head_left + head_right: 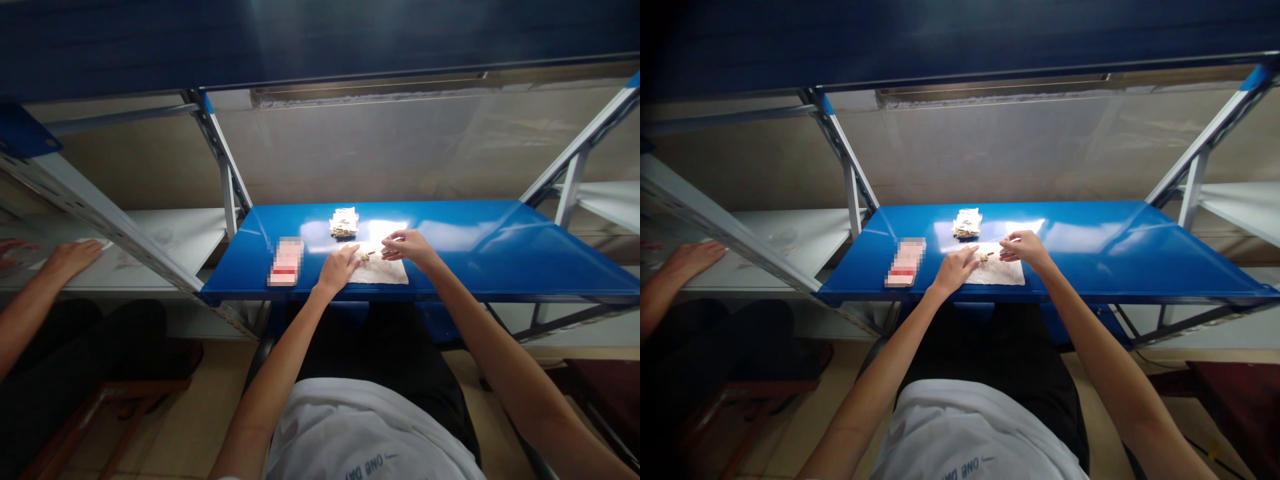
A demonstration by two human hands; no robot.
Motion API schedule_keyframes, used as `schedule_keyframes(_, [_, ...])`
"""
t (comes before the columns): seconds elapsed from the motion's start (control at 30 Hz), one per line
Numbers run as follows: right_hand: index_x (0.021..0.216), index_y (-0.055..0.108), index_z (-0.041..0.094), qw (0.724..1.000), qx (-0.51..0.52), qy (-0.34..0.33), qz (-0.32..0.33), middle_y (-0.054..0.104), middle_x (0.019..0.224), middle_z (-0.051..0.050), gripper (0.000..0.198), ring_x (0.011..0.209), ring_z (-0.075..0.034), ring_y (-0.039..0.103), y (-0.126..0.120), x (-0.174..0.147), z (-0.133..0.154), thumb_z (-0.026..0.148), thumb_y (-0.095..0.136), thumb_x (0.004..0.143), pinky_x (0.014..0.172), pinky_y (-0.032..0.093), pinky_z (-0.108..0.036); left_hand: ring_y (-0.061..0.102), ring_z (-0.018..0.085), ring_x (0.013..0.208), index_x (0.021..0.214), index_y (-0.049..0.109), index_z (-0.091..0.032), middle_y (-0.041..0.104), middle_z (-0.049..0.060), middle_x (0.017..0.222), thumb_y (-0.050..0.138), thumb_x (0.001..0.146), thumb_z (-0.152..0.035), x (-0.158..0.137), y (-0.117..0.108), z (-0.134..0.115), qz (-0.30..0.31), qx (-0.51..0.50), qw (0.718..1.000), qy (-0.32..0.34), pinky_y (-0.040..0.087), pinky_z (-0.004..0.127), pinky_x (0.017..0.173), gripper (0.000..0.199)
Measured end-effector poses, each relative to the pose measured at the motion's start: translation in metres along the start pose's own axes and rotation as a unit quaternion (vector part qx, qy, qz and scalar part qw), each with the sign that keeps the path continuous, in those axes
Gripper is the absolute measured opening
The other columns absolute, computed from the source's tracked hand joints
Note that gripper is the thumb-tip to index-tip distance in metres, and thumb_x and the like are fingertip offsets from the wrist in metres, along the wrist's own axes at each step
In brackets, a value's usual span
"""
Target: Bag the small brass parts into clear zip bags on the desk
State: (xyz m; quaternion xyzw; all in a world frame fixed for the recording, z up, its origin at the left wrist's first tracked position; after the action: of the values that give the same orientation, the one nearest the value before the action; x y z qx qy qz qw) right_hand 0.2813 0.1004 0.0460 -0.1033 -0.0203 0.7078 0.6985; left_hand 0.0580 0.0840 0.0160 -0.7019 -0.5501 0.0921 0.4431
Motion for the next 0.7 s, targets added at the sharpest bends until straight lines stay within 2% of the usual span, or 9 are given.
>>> schedule_keyframes(0.17, [0.082, 0.071, 0.013, 1.000, -0.014, -0.016, -0.017, 0.079, 0.073, -0.016, 0.036, 0.058, -0.027, 0.078, 0.000, -0.001, 0.005, 0.036, 0.097, 0.074, 0.053, 0.067, -0.033, 0.056, 0.033, 0.145, 0.146, 0.064, -0.019, 0.068, 0.016, 0.145, 0.059, 0.103, -0.024, -0.002, -0.001, 0.001, -0.024, 0.003, 1.000, 0.013, 0.045, 0.050, 0.121, 0.044])
schedule_keyframes(0.23, [0.082, 0.071, 0.013, 0.999, -0.023, -0.017, -0.023, 0.078, 0.072, -0.016, 0.036, 0.055, -0.026, 0.077, 0.001, -0.001, 0.005, 0.036, 0.097, 0.075, 0.052, 0.067, -0.033, 0.058, 0.031, 0.144, 0.139, 0.069, -0.022, 0.072, 0.012, 0.140, 0.057, 0.101, -0.019, -0.003, -0.003, 0.001, -0.040, 0.005, 0.999, 0.014, 0.042, 0.050, 0.125, 0.040])
schedule_keyframes(0.3, [0.082, 0.071, 0.013, 0.999, -0.033, -0.022, -0.028, 0.078, 0.072, -0.016, 0.035, 0.055, -0.027, 0.076, 0.001, -0.001, 0.005, 0.036, 0.096, 0.075, 0.051, 0.066, -0.034, 0.062, 0.030, 0.139, 0.135, 0.071, -0.023, 0.074, 0.010, 0.135, 0.058, 0.099, -0.017, -0.003, -0.004, 0.002, -0.042, 0.002, 0.999, 0.003, 0.045, 0.048, 0.123, 0.039])
schedule_keyframes(0.37, [0.081, 0.071, 0.013, 0.998, -0.051, -0.034, -0.032, 0.078, 0.072, -0.016, 0.034, 0.053, -0.026, 0.076, 0.000, 0.000, 0.005, 0.036, 0.096, 0.075, 0.048, 0.065, -0.033, 0.064, 0.032, 0.137, 0.133, 0.072, -0.023, 0.075, 0.011, 0.134, 0.062, 0.097, -0.021, -0.004, -0.004, 0.003, -0.034, 0.001, 0.999, -0.009, 0.049, 0.048, 0.119, 0.037])
schedule_keyframes(0.5, [0.078, 0.071, 0.014, 0.989, -0.124, -0.060, -0.052, 0.077, 0.066, -0.013, 0.029, 0.049, -0.024, 0.074, -0.001, -0.001, 0.010, 0.035, 0.091, 0.082, 0.040, 0.059, -0.028, 0.063, 0.035, 0.137, 0.132, 0.072, -0.020, 0.073, 0.014, 0.135, 0.066, 0.096, -0.028, -0.004, -0.005, -0.001, -0.025, 0.008, 1.000, -0.002, 0.048, 0.049, 0.118, 0.037])
schedule_keyframes(0.7, [0.083, 0.071, 0.014, 0.974, -0.205, -0.081, -0.051, 0.075, 0.064, -0.011, 0.021, 0.051, -0.024, 0.075, 0.003, -0.002, 0.023, 0.031, 0.082, 0.089, 0.038, 0.054, -0.024, 0.065, 0.033, 0.133, 0.133, 0.073, -0.019, 0.071, 0.015, 0.139, 0.066, 0.097, -0.033, -0.005, -0.003, -0.002, -0.024, 0.006, 1.000, 0.015, 0.049, 0.048, 0.117, 0.039])
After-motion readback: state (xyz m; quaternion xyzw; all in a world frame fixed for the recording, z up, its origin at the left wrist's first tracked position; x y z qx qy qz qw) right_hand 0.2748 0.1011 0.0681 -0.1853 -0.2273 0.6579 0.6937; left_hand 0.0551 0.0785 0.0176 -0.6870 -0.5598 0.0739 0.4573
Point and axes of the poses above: each hand's wrist, its own x-axis towards the middle knuckle, its own y-axis out of the palm, z = x × y, the point moved 4 cm from there along x, towards the middle knuckle
